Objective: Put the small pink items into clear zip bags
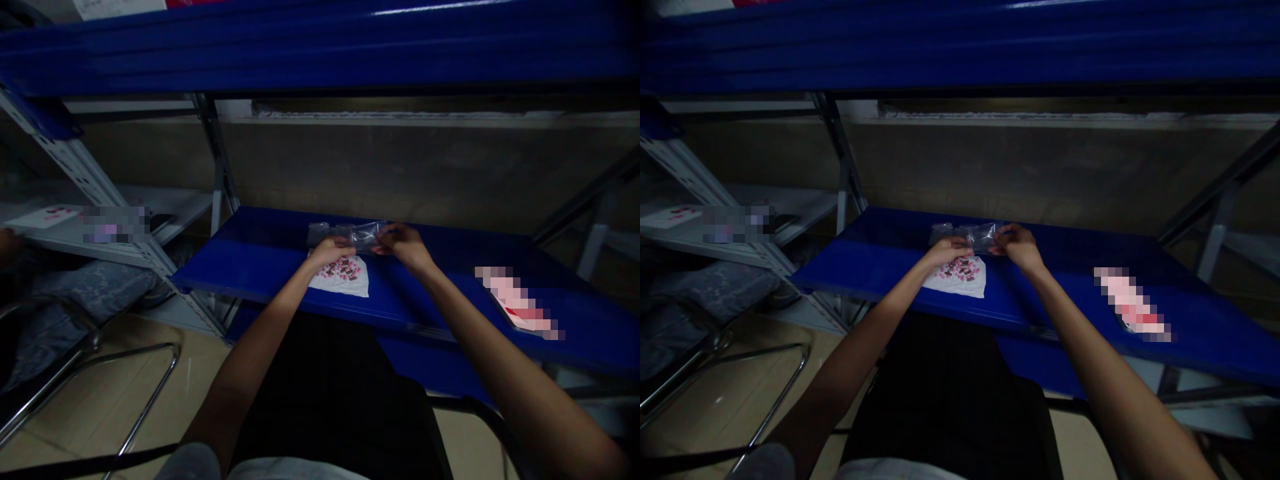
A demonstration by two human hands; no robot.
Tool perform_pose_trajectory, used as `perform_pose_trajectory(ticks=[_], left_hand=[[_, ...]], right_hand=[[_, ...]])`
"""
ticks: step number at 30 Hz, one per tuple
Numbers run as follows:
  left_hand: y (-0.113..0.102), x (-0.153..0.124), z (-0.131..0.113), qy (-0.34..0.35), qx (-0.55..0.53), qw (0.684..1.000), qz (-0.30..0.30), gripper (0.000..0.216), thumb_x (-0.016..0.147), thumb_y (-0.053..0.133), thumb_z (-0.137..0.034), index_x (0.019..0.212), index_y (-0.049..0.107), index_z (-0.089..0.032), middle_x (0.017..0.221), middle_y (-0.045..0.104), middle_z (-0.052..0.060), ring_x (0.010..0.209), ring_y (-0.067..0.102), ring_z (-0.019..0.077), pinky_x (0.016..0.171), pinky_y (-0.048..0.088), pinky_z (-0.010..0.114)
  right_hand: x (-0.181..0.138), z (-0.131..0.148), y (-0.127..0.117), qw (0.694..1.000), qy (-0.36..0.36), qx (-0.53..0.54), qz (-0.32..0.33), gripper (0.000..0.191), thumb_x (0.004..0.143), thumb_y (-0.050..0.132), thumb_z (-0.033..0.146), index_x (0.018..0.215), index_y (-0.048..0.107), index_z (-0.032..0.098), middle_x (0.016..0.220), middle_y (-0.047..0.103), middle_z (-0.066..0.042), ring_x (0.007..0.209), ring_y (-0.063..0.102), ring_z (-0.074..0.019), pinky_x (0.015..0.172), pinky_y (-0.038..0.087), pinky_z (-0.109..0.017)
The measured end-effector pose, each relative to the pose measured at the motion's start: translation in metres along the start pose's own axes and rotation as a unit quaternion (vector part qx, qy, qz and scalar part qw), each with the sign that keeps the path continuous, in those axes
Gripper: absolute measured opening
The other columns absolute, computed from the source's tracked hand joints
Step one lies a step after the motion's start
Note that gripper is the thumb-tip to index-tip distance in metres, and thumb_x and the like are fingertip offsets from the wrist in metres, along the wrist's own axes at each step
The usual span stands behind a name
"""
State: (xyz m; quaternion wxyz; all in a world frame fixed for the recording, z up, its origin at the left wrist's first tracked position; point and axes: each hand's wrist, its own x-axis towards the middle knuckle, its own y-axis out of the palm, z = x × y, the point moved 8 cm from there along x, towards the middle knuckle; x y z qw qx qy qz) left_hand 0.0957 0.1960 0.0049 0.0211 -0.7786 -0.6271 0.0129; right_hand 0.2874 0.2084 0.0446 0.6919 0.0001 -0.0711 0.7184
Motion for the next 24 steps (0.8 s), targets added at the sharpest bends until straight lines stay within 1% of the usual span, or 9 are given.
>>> perform_pose_trajectory(ticks=[4, 6, 9, 11, 14, 16, 19, 22, 24], left_hand=[[-0.002, 0.005, -0.013, 0.008, 0.014, 0.999, -0.046, 0.022, 0.081, 0.068, -0.002, 0.101, 0.069, -0.013, 0.081, 0.071, 0.003, 0.065, 0.063, 0.0081, 0.062, 0.047, 0.020], [-0.002, 0.011, -0.020, 0.003, 0.043, 0.998, -0.044, 0.026, 0.080, 0.064, -0.002, 0.100, 0.072, -0.014, 0.077, 0.070, 0.001, 0.062, 0.060, 0.0081, 0.059, 0.044, 0.020], [0.003, 0.019, -0.034, 0.004, 0.076, 0.997, -0.012, 0.030, 0.079, 0.061, -0.003, 0.102, 0.077, -0.014, 0.078, 0.071, 0.003, 0.061, 0.058, 0.0085, 0.061, 0.043, 0.022], [0.007, 0.025, -0.044, 0.012, 0.083, 0.996, -0.006, 0.029, 0.081, 0.059, -0.004, 0.101, 0.078, -0.013, 0.083, 0.072, 0.004, 0.063, 0.058, 0.0087, 0.064, 0.045, 0.023], [0.012, 0.032, -0.056, 0.023, 0.073, 0.997, -0.015, 0.029, 0.088, 0.056, -0.007, 0.105, 0.078, -0.014, 0.088, 0.073, 0.006, 0.065, 0.059, 0.0091, 0.067, 0.048, 0.024], [0.013, 0.034, -0.061, 0.031, 0.052, 0.998, -0.033, 0.028, 0.092, 0.058, -0.012, 0.114, 0.075, -0.016, 0.096, 0.073, 0.007, 0.068, 0.061, 0.0095, 0.068, 0.049, 0.024], [0.007, 0.032, -0.055, 0.003, 0.031, 0.998, -0.059, 0.040, 0.091, 0.069, -0.023, 0.131, 0.065, -0.017, 0.107, 0.073, 0.011, 0.069, 0.065, 0.0111, 0.067, 0.053, 0.025], [-0.001, 0.029, -0.041, -0.048, 0.051, 0.995, -0.066, 0.055, 0.085, 0.076, -0.016, 0.137, 0.058, -0.012, 0.091, 0.074, 0.009, 0.064, 0.067, 0.0126, 0.066, 0.055, 0.026], [-0.007, 0.029, -0.034, -0.053, 0.067, 0.993, -0.078, 0.052, 0.084, 0.075, -0.010, 0.134, 0.060, -0.010, 0.080, 0.072, 0.005, 0.061, 0.066, 0.0121, 0.066, 0.055, 0.025]], right_hand=[[-0.009, -0.014, -0.003, 0.994, 0.040, 0.101, -0.009, 0.036, 0.071, 0.082, 0.016, 0.095, 0.057, 0.025, 0.081, 0.075, -0.002, 0.071, 0.076, -0.0234, 0.070, 0.065, -0.037], [-0.011, -0.017, -0.004, 0.991, 0.052, 0.123, 0.007, 0.036, 0.069, 0.083, 0.014, 0.095, 0.060, 0.024, 0.086, 0.076, -0.003, 0.075, 0.075, -0.0212, 0.069, 0.065, -0.032], [-0.010, -0.018, -0.006, 0.991, 0.076, 0.098, 0.040, 0.026, 0.070, 0.082, 0.014, 0.087, 0.064, 0.020, 0.084, 0.075, -0.005, 0.072, 0.072, -0.0168, 0.061, 0.061, -0.024], [-0.010, -0.016, -0.006, 0.991, 0.097, 0.081, 0.052, 0.024, 0.070, 0.082, 0.013, 0.085, 0.064, 0.019, 0.081, 0.075, -0.005, 0.066, 0.070, -0.0151, 0.056, 0.058, -0.022], [-0.007, -0.012, -0.005, 0.989, 0.112, 0.087, 0.047, 0.028, 0.071, 0.080, 0.009, 0.092, 0.063, 0.019, 0.082, 0.076, -0.006, 0.065, 0.071, -0.0162, 0.053, 0.057, -0.022], [-0.003, -0.011, -0.005, 0.989, 0.108, 0.096, 0.026, 0.031, 0.072, 0.077, 0.005, 0.094, 0.061, 0.019, 0.082, 0.077, -0.007, 0.068, 0.073, -0.0178, 0.051, 0.056, -0.021], [0.009, -0.011, -0.006, 0.988, 0.090, 0.126, -0.030, 0.031, 0.073, 0.072, -0.001, 0.091, 0.057, 0.020, 0.077, 0.076, -0.005, 0.065, 0.073, -0.0171, 0.051, 0.056, -0.020], [0.024, -0.012, -0.001, 0.986, 0.063, 0.137, -0.072, 0.031, 0.073, 0.072, -0.001, 0.087, 0.055, 0.021, 0.071, 0.072, -0.002, 0.060, 0.070, -0.0150, 0.054, 0.059, -0.022], [0.034, -0.013, 0.005, 0.987, 0.051, 0.125, -0.085, 0.032, 0.071, 0.074, -0.001, 0.084, 0.053, 0.021, 0.069, 0.070, 0.000, 0.059, 0.070, -0.0148, 0.056, 0.061, -0.023]])
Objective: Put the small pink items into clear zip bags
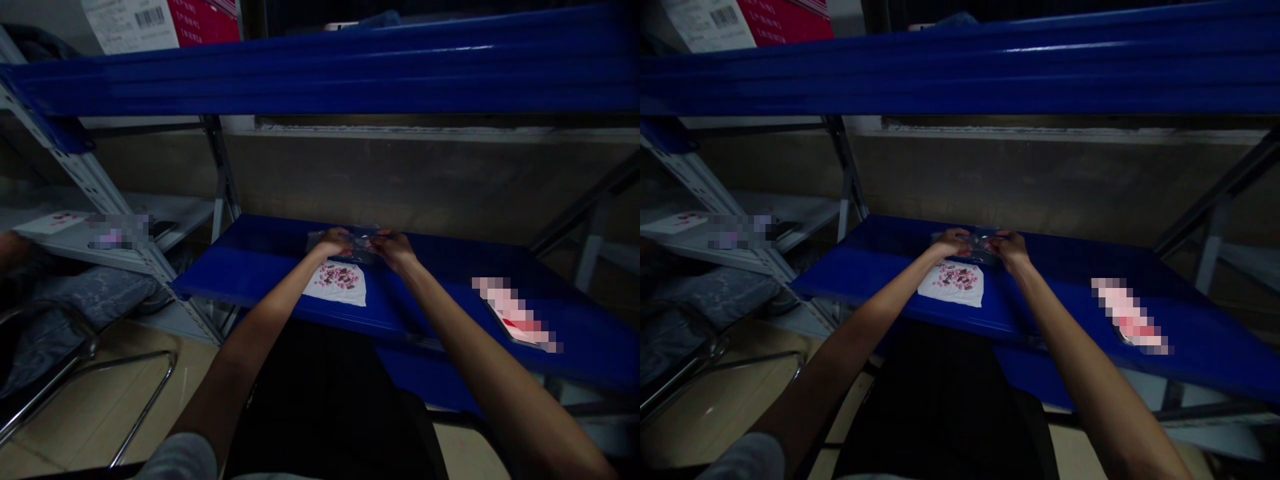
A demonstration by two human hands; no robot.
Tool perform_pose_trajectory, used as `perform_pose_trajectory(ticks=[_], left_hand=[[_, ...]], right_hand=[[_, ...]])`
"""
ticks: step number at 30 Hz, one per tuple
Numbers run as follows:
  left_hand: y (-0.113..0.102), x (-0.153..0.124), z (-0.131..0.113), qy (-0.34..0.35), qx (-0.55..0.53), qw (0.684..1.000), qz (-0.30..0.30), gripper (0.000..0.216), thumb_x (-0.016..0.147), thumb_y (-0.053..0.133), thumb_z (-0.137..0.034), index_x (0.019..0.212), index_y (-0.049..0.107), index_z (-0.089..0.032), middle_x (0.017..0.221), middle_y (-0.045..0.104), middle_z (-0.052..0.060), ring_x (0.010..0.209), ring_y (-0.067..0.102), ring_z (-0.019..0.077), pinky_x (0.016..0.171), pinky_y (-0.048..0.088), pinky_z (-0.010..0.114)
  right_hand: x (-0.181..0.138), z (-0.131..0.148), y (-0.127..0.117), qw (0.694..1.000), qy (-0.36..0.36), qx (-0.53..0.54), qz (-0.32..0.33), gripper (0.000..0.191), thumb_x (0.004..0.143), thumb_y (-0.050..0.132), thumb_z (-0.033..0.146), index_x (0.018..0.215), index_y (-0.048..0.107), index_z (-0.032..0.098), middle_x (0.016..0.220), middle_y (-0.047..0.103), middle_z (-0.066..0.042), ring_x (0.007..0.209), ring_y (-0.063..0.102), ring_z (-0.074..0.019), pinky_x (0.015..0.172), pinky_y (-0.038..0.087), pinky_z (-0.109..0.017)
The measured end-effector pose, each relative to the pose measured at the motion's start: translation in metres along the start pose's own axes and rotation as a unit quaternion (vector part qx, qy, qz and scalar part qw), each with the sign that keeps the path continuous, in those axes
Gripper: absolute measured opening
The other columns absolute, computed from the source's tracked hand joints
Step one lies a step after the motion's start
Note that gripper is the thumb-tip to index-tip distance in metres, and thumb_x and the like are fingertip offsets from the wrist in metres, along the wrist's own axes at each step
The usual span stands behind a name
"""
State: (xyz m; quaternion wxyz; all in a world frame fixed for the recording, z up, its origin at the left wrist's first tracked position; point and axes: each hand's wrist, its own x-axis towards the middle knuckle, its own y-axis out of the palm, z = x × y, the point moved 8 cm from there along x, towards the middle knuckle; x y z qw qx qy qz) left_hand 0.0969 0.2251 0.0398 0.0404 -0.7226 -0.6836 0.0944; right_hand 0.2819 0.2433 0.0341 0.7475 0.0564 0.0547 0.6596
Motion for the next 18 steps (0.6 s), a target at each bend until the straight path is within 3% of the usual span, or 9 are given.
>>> perform_pose_trajectory(ticks=[4, 10, 18], left_hand=[[-0.013, 0.010, 0.007, 0.008, 0.047, 0.997, -0.056, 0.041, 0.085, 0.069, -0.005, 0.126, 0.065, -0.010, 0.075, 0.071, 0.004, 0.063, 0.067, 0.0121, 0.068, 0.056, 0.025], [-0.024, 0.019, 0.002, 0.043, 0.160, 0.980, -0.114, 0.030, 0.078, 0.068, -0.004, 0.105, 0.076, -0.013, 0.091, 0.077, 0.008, 0.084, 0.073, 0.0185, 0.085, 0.056, 0.028], [0.018, 0.023, -0.007, 0.079, 0.259, 0.960, -0.075, 0.031, 0.081, 0.063, -0.003, 0.104, 0.078, -0.018, 0.110, 0.078, 0.009, 0.102, 0.071, 0.0172, 0.091, 0.052, 0.024]], right_hand=[[0.011, -0.006, 0.015, 0.999, -0.020, -0.043, -0.011, 0.033, 0.071, 0.076, 0.003, 0.084, 0.052, 0.022, 0.070, 0.068, 0.001, 0.064, 0.072, -0.0163, 0.063, 0.064, -0.027], [0.017, -0.006, 0.023, 0.975, -0.080, -0.204, -0.031, 0.035, 0.064, 0.075, 0.009, 0.093, 0.062, 0.020, 0.072, 0.073, 0.000, 0.080, 0.076, -0.0235, 0.075, 0.062, -0.034], [0.013, 0.001, -0.002, 0.901, -0.141, -0.402, -0.078, 0.022, 0.072, 0.061, 0.007, 0.087, 0.074, 0.016, 0.095, 0.080, -0.015, 0.101, 0.074, -0.0300, 0.092, 0.054, -0.034]])
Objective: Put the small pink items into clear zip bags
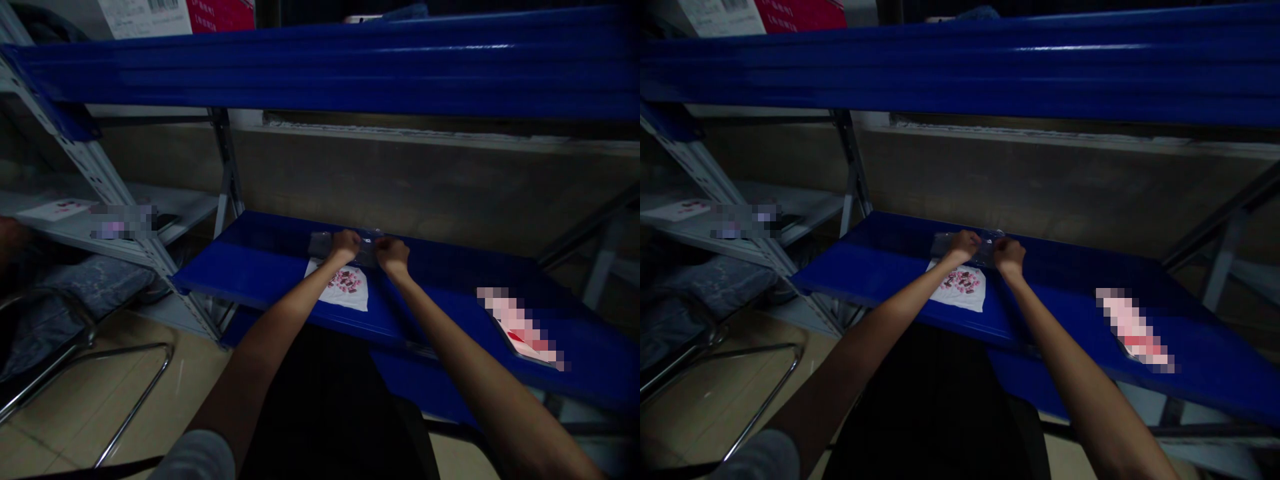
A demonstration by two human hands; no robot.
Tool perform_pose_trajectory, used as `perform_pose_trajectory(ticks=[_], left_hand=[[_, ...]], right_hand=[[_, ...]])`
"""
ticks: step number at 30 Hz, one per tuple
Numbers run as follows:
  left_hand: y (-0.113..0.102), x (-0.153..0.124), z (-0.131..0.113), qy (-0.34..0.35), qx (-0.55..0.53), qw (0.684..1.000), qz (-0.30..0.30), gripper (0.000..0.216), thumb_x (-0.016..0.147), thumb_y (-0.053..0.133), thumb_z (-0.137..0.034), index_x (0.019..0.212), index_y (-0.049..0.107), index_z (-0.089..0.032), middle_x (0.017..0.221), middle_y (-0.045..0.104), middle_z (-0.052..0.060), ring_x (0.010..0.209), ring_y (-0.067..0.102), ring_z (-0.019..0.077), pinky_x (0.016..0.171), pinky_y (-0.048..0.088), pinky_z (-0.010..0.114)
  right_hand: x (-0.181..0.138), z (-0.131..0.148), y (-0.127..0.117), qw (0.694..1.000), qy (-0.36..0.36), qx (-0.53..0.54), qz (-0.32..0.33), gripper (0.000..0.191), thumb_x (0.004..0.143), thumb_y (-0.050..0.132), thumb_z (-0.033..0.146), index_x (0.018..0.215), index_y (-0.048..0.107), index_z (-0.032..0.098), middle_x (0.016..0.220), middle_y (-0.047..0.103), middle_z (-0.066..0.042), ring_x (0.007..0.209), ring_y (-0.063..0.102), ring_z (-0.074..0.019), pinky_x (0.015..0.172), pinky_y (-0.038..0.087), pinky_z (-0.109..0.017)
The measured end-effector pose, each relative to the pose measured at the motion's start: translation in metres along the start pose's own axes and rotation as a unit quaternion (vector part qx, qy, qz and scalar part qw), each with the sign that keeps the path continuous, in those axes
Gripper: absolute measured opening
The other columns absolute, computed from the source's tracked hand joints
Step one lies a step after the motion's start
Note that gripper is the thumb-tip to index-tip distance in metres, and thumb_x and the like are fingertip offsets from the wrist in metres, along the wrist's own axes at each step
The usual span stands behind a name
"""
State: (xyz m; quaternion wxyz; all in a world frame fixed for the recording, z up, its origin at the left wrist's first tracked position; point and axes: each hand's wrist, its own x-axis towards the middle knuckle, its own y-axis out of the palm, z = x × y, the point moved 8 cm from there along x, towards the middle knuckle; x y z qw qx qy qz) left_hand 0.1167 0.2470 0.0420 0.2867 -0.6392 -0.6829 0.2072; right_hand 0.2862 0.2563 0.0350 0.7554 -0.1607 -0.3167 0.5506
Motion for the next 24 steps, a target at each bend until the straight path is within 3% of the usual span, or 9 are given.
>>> perform_pose_trajectory(ticks=[6, 13, 18, 24], left_hand=[[0.023, -0.008, -0.011, 0.026, 0.045, 0.998, 0.027, 0.022, 0.080, 0.063, -0.002, 0.096, 0.076, -0.010, 0.106, 0.076, 0.019, 0.101, 0.071, 0.0224, 0.089, 0.053, 0.029], [0.015, -0.023, -0.018, 0.057, 0.068, 0.996, -0.020, 0.014, 0.087, 0.060, -0.007, 0.090, 0.073, -0.012, 0.105, 0.072, 0.021, 0.103, 0.068, 0.0260, 0.092, 0.052, 0.033], [-0.030, -0.051, 0.004, 0.074, 0.063, 0.993, -0.073, 0.021, 0.090, 0.059, -0.013, 0.105, 0.075, -0.017, 0.118, 0.071, 0.017, 0.111, 0.066, 0.0256, 0.099, 0.048, 0.033], [-0.105, -0.095, 0.095, -0.025, 0.032, 0.992, -0.121, 0.023, 0.089, 0.060, -0.016, 0.102, 0.079, -0.018, 0.087, 0.076, 0.008, 0.078, 0.067, 0.0176, 0.073, 0.046, 0.025]], right_hand=[[-0.009, -0.017, 0.000, 0.996, -0.053, -0.074, 0.024, 0.024, 0.073, 0.059, 0.005, 0.088, 0.076, 0.014, 0.099, 0.079, -0.017, 0.099, 0.075, -0.0321, 0.091, 0.054, -0.034], [-0.024, -0.017, 0.007, 0.987, -0.116, -0.108, 0.037, 0.030, 0.089, 0.051, 0.015, 0.110, 0.073, 0.015, 0.104, 0.075, -0.016, 0.101, 0.069, -0.0293, 0.096, 0.051, -0.041], [-0.046, -0.027, -0.017, 0.982, -0.142, -0.122, 0.006, 0.035, 0.094, 0.046, 0.027, 0.117, 0.068, 0.013, 0.111, 0.069, -0.020, 0.105, 0.063, -0.0311, 0.097, 0.048, -0.044], [-0.092, -0.062, -0.057, 0.978, -0.147, -0.146, 0.004, 0.037, 0.093, 0.047, 0.037, 0.116, 0.068, 0.016, 0.109, 0.068, -0.017, 0.099, 0.063, -0.0307, 0.092, 0.050, -0.044]])
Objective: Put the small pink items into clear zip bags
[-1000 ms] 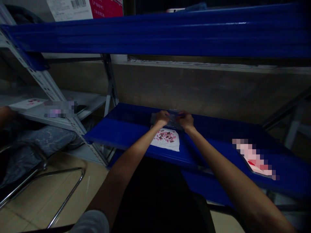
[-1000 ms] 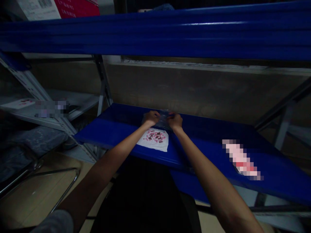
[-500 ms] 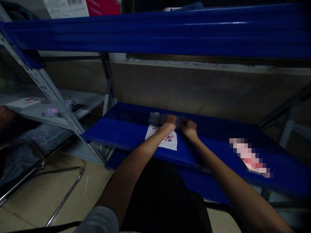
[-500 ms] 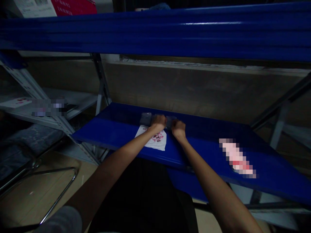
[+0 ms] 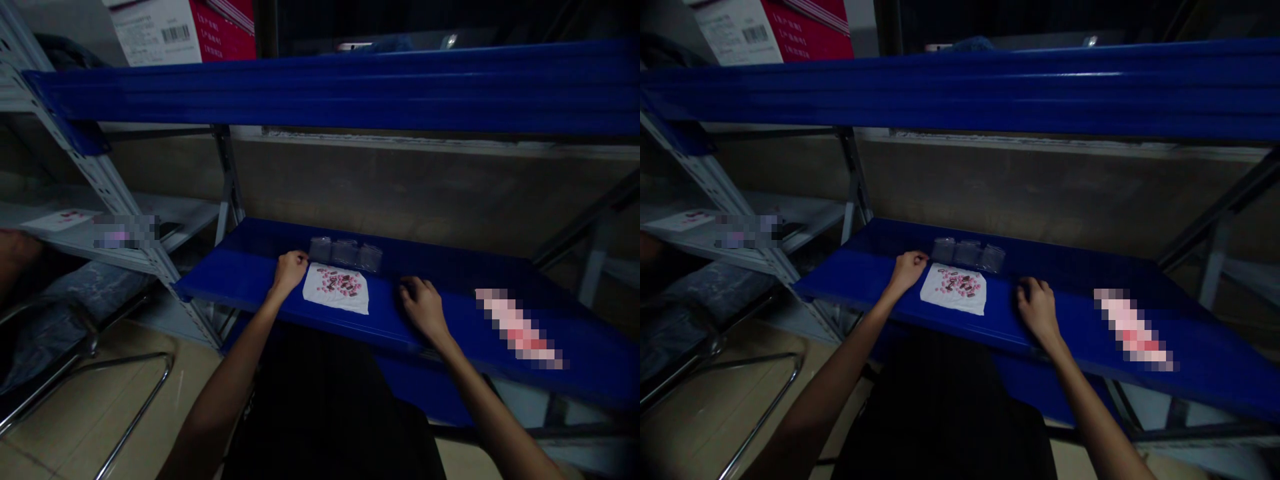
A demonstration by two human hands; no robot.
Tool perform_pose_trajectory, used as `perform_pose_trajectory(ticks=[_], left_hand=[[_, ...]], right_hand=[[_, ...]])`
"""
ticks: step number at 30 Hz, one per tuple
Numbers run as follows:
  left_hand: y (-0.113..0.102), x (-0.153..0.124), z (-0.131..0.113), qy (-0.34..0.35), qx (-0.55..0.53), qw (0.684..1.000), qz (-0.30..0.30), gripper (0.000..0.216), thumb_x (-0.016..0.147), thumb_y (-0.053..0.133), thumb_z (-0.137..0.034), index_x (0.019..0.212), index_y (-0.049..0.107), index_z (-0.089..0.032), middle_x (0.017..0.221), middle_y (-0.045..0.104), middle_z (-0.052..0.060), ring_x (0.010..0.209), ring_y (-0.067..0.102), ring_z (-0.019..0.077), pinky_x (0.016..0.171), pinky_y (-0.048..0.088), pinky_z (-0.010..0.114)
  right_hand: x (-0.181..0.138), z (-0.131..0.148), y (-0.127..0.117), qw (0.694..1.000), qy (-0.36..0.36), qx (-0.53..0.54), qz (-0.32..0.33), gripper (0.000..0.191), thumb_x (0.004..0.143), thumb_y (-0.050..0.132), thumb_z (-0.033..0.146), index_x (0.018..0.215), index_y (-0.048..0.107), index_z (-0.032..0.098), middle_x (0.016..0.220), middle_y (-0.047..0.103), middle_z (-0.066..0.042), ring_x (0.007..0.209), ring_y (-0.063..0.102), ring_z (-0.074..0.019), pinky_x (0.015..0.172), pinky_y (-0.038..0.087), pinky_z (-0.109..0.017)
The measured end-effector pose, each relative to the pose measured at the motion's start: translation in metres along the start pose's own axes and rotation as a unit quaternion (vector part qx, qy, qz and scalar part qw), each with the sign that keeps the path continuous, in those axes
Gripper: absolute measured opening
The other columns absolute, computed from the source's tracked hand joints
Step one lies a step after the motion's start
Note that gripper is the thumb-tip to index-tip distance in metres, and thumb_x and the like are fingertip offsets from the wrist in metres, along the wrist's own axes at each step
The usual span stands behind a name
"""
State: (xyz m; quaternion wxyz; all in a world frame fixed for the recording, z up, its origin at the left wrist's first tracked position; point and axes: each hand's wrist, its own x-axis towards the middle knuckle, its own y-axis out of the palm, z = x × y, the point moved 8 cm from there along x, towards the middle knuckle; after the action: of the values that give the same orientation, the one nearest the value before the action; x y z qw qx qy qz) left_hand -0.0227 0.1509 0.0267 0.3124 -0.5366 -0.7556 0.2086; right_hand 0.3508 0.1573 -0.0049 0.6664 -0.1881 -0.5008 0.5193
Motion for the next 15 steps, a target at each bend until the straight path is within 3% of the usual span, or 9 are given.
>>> perform_pose_trajectory(ticks=[2, 5, 9, 15], left_hand=[[-0.015, -0.008, 0.022, -0.012, -0.012, 1.000, -0.026, 0.021, 0.089, 0.060, -0.016, 0.099, 0.079, -0.017, 0.081, 0.074, 0.005, 0.072, 0.064, 0.0149, 0.068, 0.043, 0.024], [-0.022, -0.018, 0.037, -0.001, -0.042, 0.998, -0.044, 0.020, 0.089, 0.059, -0.018, 0.097, 0.078, -0.017, 0.070, 0.067, 0.000, 0.062, 0.058, 0.0120, 0.062, 0.039, 0.022], [-0.018, -0.024, 0.038, 0.024, -0.066, 0.997, -0.036, 0.020, 0.090, 0.058, -0.021, 0.097, 0.077, -0.018, 0.065, 0.062, -0.002, 0.059, 0.055, 0.0108, 0.059, 0.036, 0.021], [-0.015, -0.028, 0.035, 0.056, -0.055, 0.997, -0.018, 0.022, 0.091, 0.057, -0.020, 0.099, 0.077, -0.018, 0.076, 0.070, 0.001, 0.068, 0.060, 0.0117, 0.066, 0.042, 0.020]], right_hand=[[-0.013, -0.008, -0.007, 1.000, 0.012, -0.004, -0.006, 0.037, 0.093, 0.047, 0.038, 0.112, 0.069, 0.017, 0.106, 0.068, -0.016, 0.096, 0.064, -0.0304, 0.088, 0.050, -0.044], [-0.020, -0.013, -0.009, 1.000, 0.013, -0.001, 0.002, 0.038, 0.093, 0.046, 0.039, 0.112, 0.070, 0.017, 0.106, 0.069, -0.016, 0.096, 0.066, -0.0305, 0.086, 0.051, -0.043], [-0.019, -0.011, -0.007, 1.000, 0.002, 0.010, 0.016, 0.038, 0.092, 0.046, 0.042, 0.107, 0.072, 0.018, 0.106, 0.071, -0.015, 0.095, 0.068, -0.0304, 0.085, 0.051, -0.042], [-0.021, -0.017, -0.017, 0.996, 0.058, 0.065, -0.002, 0.036, 0.087, 0.049, 0.042, 0.102, 0.073, 0.019, 0.099, 0.076, -0.013, 0.088, 0.070, -0.0288, 0.082, 0.051, -0.041]])
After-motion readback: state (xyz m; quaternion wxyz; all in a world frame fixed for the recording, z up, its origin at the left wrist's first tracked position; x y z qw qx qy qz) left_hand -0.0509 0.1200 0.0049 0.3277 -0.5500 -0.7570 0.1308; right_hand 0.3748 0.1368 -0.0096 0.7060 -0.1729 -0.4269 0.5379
